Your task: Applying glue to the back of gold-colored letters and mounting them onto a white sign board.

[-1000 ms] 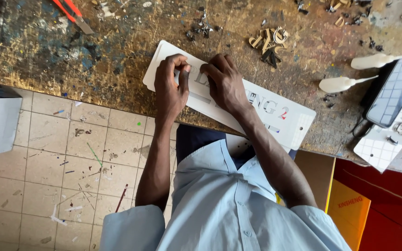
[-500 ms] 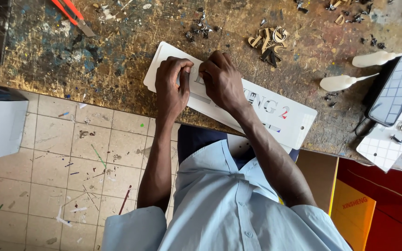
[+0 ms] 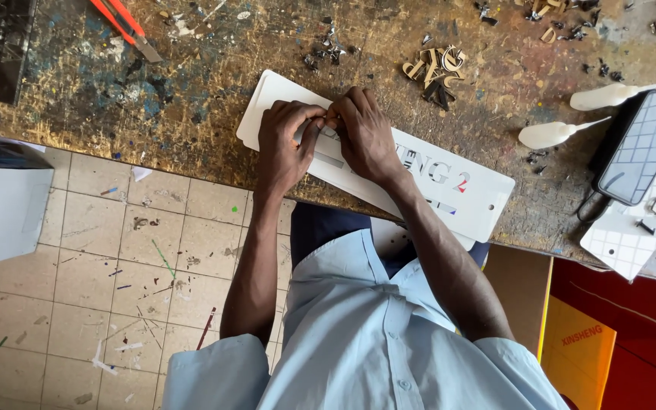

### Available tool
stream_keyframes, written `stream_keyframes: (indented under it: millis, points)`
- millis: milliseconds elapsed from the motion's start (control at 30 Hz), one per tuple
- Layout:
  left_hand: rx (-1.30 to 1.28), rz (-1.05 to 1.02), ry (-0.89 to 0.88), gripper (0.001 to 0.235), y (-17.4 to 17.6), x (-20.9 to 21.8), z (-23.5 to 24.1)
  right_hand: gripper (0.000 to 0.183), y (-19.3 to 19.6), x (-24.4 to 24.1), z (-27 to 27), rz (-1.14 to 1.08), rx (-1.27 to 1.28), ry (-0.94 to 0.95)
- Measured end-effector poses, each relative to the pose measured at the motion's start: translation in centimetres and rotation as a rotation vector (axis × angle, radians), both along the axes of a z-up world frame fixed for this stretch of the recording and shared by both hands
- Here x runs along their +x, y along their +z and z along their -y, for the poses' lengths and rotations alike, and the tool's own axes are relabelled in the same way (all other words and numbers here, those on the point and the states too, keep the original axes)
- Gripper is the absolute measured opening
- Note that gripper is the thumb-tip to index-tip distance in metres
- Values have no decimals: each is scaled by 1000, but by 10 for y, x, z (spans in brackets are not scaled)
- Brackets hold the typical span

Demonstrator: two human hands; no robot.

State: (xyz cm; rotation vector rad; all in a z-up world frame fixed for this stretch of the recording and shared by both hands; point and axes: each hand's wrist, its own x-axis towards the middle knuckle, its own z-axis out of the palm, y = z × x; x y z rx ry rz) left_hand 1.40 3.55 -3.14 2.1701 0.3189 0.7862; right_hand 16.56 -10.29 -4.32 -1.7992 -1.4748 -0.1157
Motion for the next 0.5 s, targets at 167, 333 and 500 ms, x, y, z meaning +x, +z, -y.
stream_keyframes:
  millis: [167,333,500]
  points:
    - [-90,-40,-101,18,9,-5,-2,11,-2,0,0,6,79,9]
    - [-112,-71,-90,25,10,-1,4,9,-5,3,0,-105,109,35]
    - [-486,67,-177,17,12,8,14,7,16,6,8,-409,183,54]
